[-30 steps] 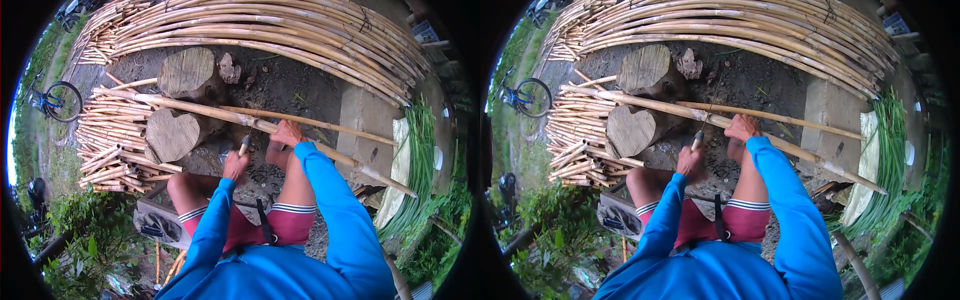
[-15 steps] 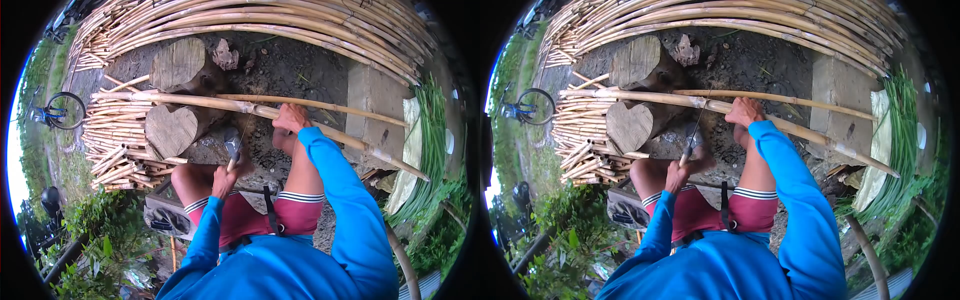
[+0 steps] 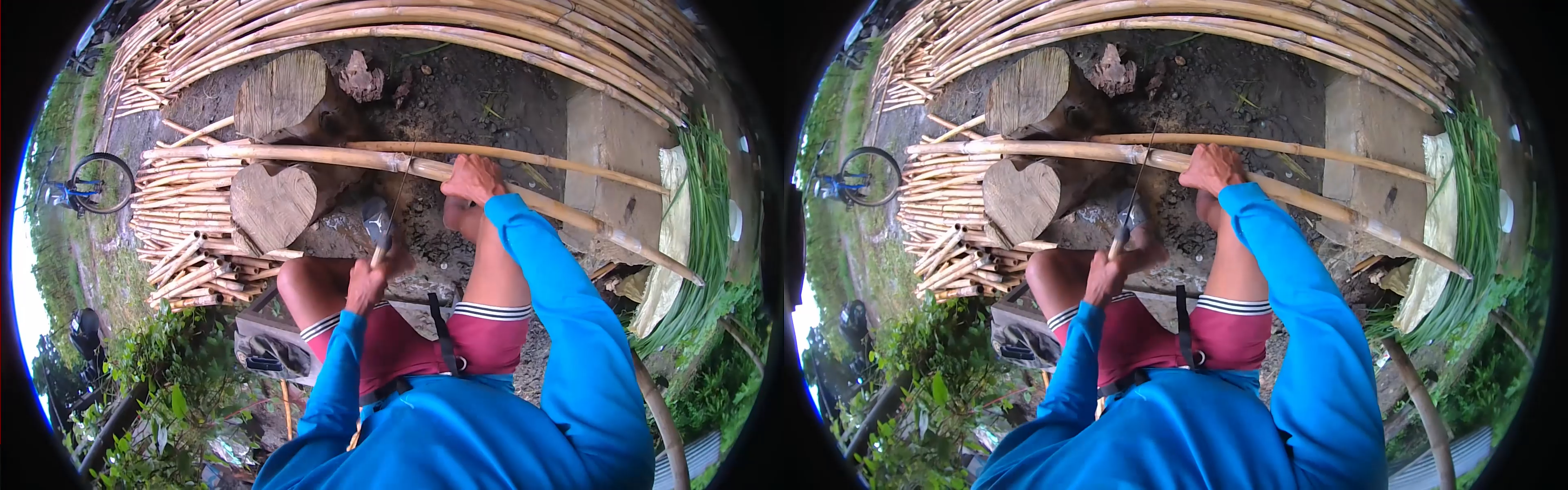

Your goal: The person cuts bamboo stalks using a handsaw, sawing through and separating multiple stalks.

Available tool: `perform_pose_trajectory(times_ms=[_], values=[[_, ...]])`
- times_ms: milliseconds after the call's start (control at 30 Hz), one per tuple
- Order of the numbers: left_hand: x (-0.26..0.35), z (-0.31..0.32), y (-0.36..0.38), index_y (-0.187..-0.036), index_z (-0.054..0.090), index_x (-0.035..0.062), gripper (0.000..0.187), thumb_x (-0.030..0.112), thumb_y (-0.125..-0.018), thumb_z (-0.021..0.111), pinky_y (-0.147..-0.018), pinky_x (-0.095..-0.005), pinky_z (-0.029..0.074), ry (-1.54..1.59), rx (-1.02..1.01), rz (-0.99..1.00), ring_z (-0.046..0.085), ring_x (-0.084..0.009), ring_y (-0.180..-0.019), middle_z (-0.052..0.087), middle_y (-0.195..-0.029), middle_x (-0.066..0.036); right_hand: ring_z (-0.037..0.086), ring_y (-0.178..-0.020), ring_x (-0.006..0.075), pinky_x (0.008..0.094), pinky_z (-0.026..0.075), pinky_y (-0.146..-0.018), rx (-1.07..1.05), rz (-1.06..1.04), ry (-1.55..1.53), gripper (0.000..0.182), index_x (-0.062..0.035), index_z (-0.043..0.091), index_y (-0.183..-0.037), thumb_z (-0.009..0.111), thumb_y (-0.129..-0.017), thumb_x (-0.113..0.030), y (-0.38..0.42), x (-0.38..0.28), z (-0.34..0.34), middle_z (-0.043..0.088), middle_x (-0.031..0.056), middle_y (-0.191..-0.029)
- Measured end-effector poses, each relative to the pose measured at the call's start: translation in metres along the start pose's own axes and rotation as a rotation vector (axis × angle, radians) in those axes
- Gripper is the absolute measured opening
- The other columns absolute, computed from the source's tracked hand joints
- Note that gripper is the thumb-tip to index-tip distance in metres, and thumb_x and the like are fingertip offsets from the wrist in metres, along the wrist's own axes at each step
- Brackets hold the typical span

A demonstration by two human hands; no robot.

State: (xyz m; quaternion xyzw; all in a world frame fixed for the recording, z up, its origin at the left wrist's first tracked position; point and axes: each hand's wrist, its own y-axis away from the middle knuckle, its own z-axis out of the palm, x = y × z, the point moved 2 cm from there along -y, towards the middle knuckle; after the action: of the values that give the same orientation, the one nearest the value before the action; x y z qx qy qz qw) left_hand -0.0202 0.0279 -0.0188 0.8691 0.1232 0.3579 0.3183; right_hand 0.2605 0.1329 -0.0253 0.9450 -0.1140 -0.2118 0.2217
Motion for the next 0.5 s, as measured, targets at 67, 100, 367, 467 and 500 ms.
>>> perform_pose_trajectory(times_ms=[67,100,367,467,500], values=[[0.024,0.002,-0.039,-0.097,0.071,0.0,0.026,0.016,-0.08,0.059,-0.067,-0.0419,0.051,-0.019,0.078,-0.034,0.065,-0.0245,-0.068,0.062,-0.069,-0.014,0.067,-0.093,0.0416,0.0469,0.054,-0.085,-0.005,0.004,0.007,0.042,-0.0014,0.073,-0.093,0.066,-0.062,-0.029,-0.003,-0.002,0.001,0.069,0.026,-0.096],[0.027,0.004,-0.049,-0.095,0.071,0.0015,0.024,0.015,-0.079,0.059,-0.066,-0.0423,0.051,-0.13,-0.015,0.172,0.065,-0.026,-0.069,0.063,-0.07,-0.015,0.067,-0.094,0.0418,0.0471,0.054,-0.085,-0.03,0.0,-0.01,0.043,-0.0013,0.073,-0.094,0.066,-0.062,-0.029,0.002,-0.002,0.005,0.069,0.0263,-0.096],[-0.001,-0.001,0.011,-0.089,0.07,-0.0023,0.038,0.034,-0.077,0.064,-0.069,-0.0418,0.051,0.114,-0.063,-0.094,0.068,-0.0283,-0.075,0.068,-0.076,-0.021,0.064,-0.104,0.0413,0.0469,0.051,-0.093,-0.063,0.033,0.01,0.045,-0.0022,0.071,-0.1,0.066,-0.065,-0.03,-0.004,-0.001,0.001,0.068,0.025,-0.107],[0.065,0.01,-0.061,-0.094,0.07,0.0025,0.034,0.031,-0.076,0.065,-0.065,-0.0431,0.051,0.335,-0.137,-0.213,0.067,-0.0275,-0.075,0.064,-0.068,-0.019,0.064,-0.105,0.0409,0.0469,0.051,-0.093,-0.109,0.008,-0.015,0.044,-0.0024,0.071,-0.099,0.066,-0.065,-0.029,-0.002,-0.002,-0.002,0.067,0.0252,-0.108],[0.049,0.01,-0.052,-0.094,0.07,0.0025,0.034,0.031,-0.076,0.065,-0.065,-0.0431,0.051,0.337,-0.143,-0.225,0.067,-0.0275,-0.075,0.064,-0.068,-0.019,0.063,-0.107,0.0409,0.0471,0.051,-0.093,-0.193,0.052,-0.025,0.044,-0.0024,0.072,-0.1,0.066,-0.065,-0.029,0.001,-0.006,-0.009,0.067,0.0257,-0.109]])
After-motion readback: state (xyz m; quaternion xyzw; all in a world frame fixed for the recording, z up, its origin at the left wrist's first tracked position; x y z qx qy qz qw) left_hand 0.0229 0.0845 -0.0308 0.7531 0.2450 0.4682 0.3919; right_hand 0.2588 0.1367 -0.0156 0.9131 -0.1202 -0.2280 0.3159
